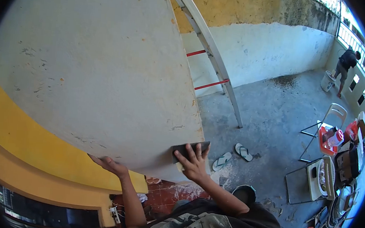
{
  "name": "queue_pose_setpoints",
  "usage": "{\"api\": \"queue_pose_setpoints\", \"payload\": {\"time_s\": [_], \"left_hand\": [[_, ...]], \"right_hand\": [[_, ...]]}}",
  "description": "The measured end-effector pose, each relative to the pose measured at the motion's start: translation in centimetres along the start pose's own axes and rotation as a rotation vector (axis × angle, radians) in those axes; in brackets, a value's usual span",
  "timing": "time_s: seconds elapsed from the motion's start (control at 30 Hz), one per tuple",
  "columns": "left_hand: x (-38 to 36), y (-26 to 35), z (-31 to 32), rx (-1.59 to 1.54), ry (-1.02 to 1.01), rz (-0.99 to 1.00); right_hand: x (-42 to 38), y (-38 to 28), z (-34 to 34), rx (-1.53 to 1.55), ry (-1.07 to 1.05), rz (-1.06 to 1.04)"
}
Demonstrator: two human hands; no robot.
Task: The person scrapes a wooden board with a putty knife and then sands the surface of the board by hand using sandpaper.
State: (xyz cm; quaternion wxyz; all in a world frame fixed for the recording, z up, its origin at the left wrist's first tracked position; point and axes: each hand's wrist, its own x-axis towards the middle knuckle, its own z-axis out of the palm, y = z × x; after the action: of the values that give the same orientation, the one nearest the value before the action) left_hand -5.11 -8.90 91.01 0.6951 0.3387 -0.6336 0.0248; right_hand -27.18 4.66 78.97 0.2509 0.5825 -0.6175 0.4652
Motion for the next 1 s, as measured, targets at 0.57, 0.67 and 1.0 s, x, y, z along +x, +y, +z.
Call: {"api": "queue_pose_setpoints", "payload": {"time_s": [0.57, 0.67, 1.0], "left_hand": [[-0.4, -1.7, -2.8, -0.148, -0.072, -0.143], [0.2, -1.1, -2.8, -0.34, -0.113, -0.202], [-0.7, -3.7, -4.0, -0.395, -0.132, -0.11]], "right_hand": [[0.7, -2.3, -0.3, -0.009, -0.032, 0.028], [7.3, -2.2, -1.3, -0.145, 0.174, -0.048], [3.4, -4.4, 0.2, -0.134, 0.096, 0.025]]}}
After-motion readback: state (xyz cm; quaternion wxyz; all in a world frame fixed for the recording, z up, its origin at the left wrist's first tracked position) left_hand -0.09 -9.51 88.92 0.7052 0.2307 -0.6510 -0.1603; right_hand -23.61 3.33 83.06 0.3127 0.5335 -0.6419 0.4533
